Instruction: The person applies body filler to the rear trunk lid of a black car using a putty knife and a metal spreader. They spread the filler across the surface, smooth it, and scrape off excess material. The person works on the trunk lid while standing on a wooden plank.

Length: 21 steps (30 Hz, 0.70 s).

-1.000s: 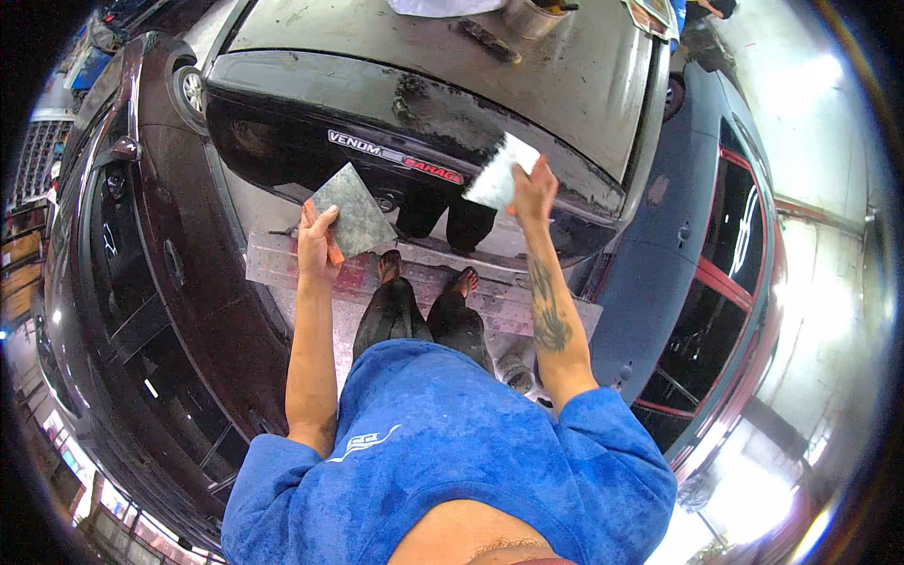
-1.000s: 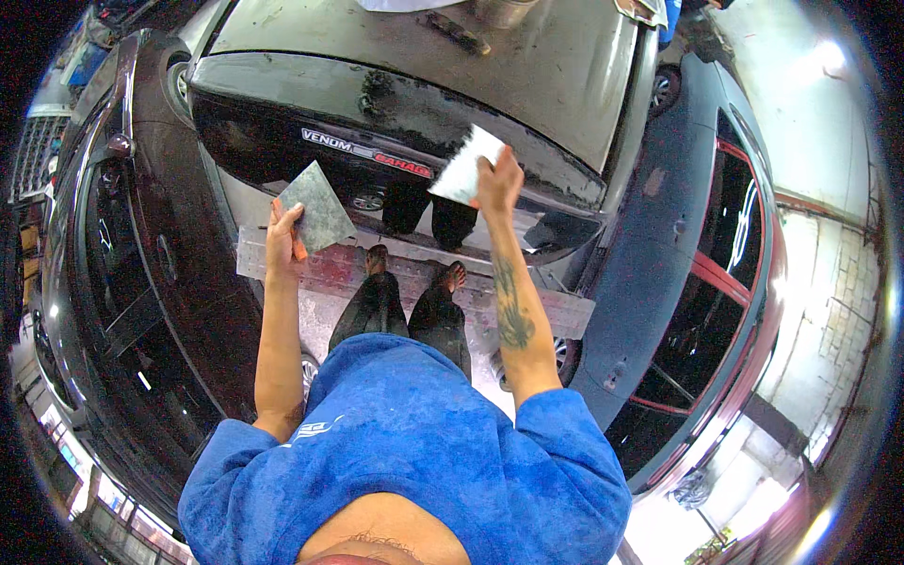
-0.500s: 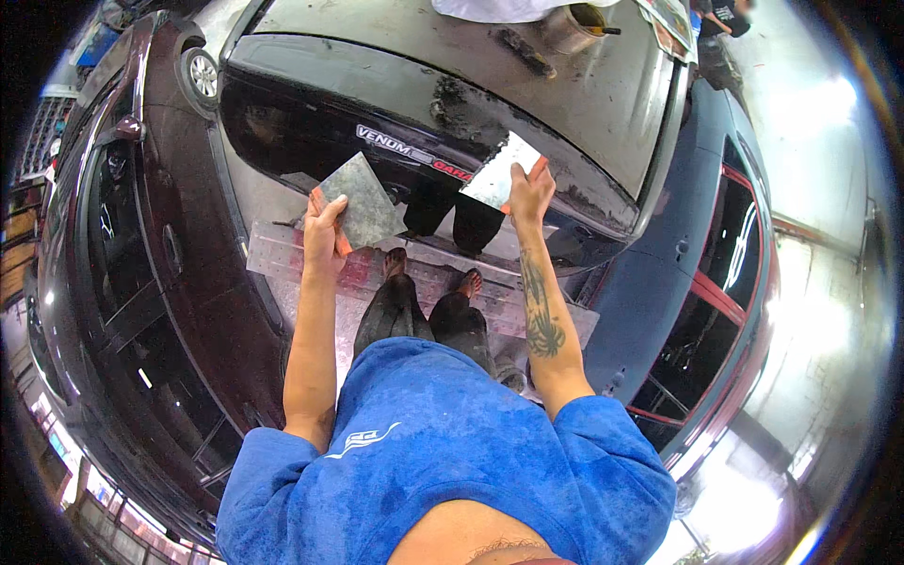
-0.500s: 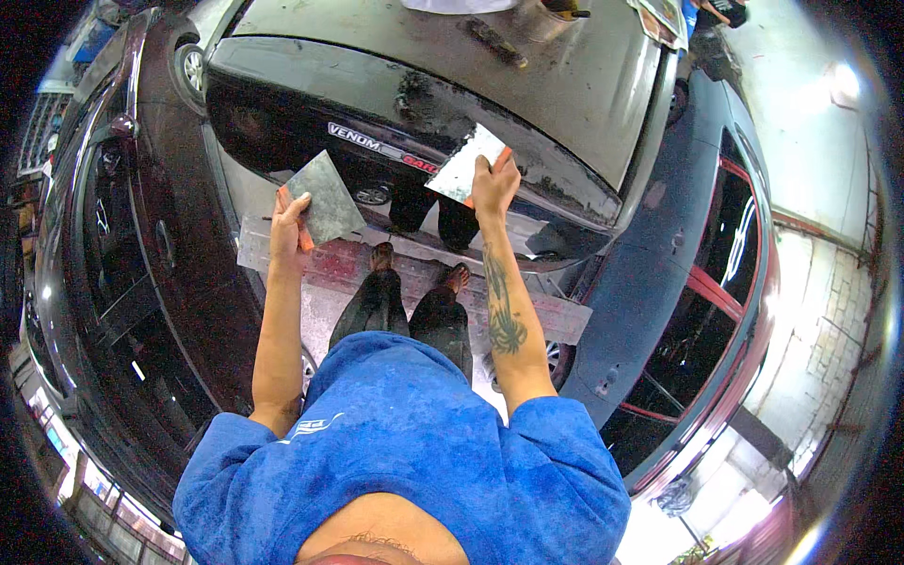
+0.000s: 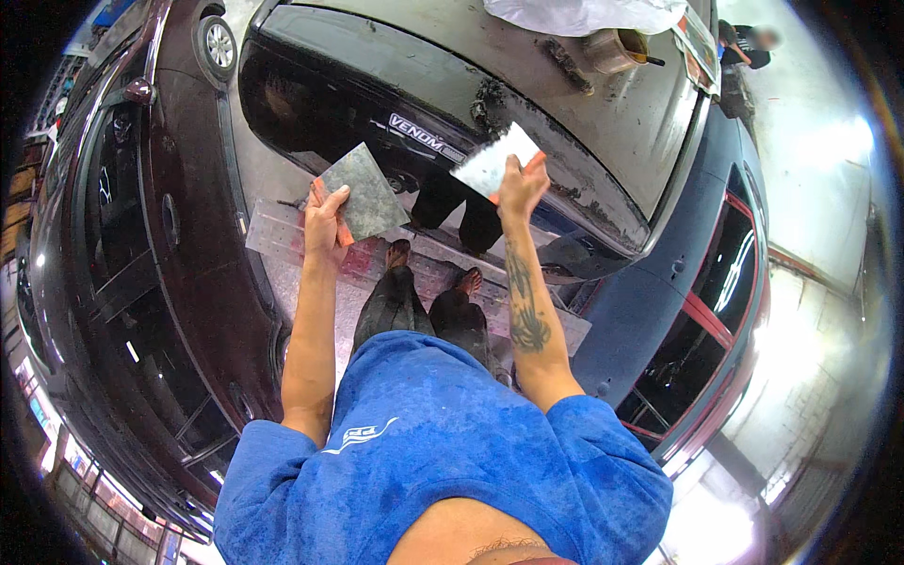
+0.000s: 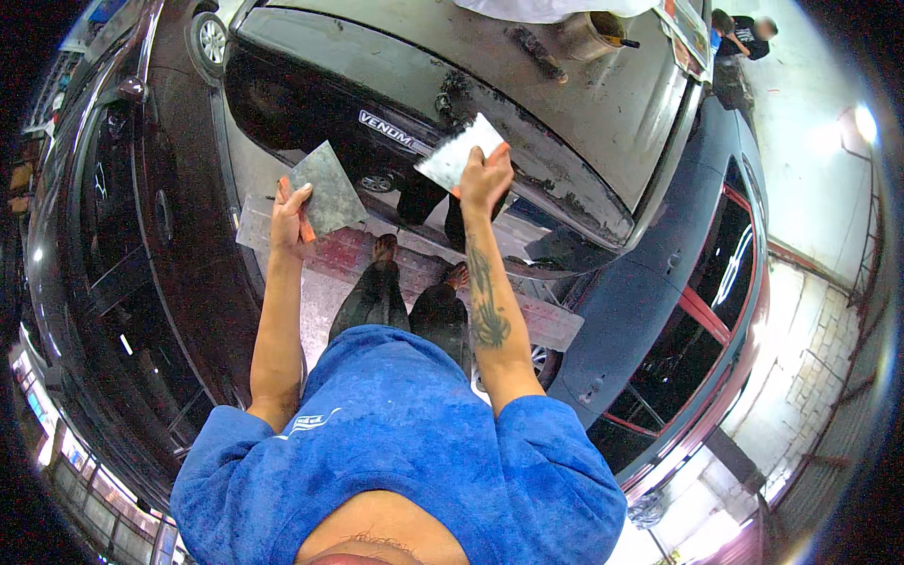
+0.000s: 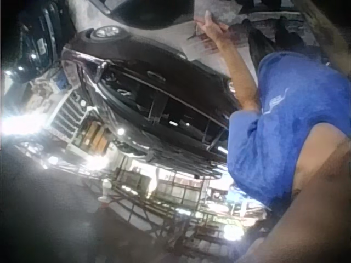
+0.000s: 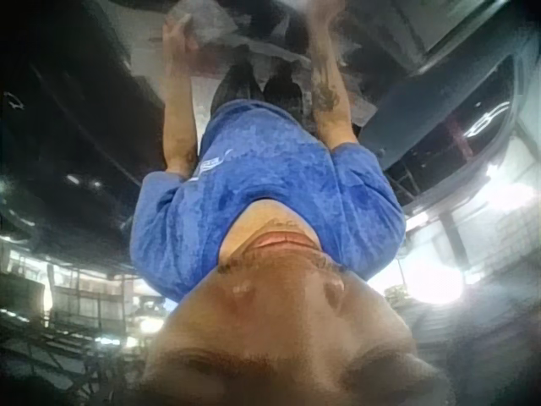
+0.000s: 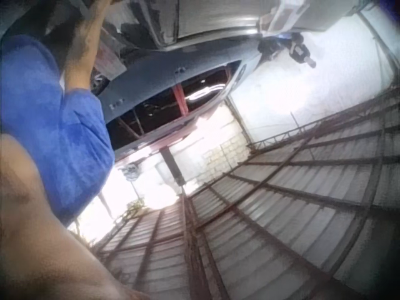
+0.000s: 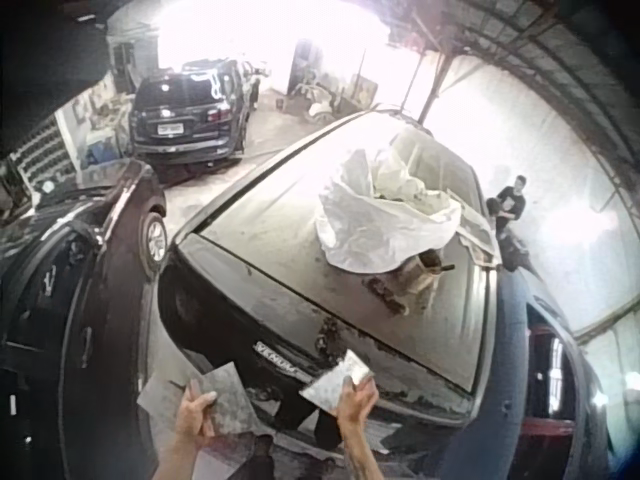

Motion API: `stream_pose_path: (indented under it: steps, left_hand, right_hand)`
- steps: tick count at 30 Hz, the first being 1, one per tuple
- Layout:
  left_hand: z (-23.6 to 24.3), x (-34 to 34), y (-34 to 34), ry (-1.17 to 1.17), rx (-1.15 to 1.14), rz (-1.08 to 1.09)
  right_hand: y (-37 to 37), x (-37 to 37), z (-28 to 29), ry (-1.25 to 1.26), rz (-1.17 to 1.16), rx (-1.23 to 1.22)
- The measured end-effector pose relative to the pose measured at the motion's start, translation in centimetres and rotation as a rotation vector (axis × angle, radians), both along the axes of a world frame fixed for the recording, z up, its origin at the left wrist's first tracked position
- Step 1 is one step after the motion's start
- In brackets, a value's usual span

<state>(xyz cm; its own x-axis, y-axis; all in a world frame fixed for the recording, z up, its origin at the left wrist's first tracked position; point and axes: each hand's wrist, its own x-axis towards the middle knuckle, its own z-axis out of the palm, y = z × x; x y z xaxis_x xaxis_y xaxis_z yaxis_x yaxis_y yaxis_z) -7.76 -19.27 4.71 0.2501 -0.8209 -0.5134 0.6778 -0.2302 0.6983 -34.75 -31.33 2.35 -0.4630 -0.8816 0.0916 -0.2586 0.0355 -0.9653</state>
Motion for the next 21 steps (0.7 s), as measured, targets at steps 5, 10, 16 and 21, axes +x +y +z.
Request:
stream_pose_path:
  steps: [5,10,16,21]
  left_hand:
    - [-0.2,0.7,0.7,0.034,-0.032,0.060]
    - [-0.4,1.9,1.4,-0.014,-0.016,0.105]
    - [-0.9,2.5,2.0,-0.018,-0.017,0.108]
    - [-0.9,2.8,2.4,-0.017,0.001,0.153]
  right_hand:
    - [-1.2,2.4,-0.9,0.254,0.104,0.019]
    - [-0.4,3.2,-0.5,0.137,0.019,-0.045]
    - [-2.0,6.3,-0.3,0.223,0.077,-0.058]
    - [-1.7,6.6,-0.2,0.041,-0.062,0.035]
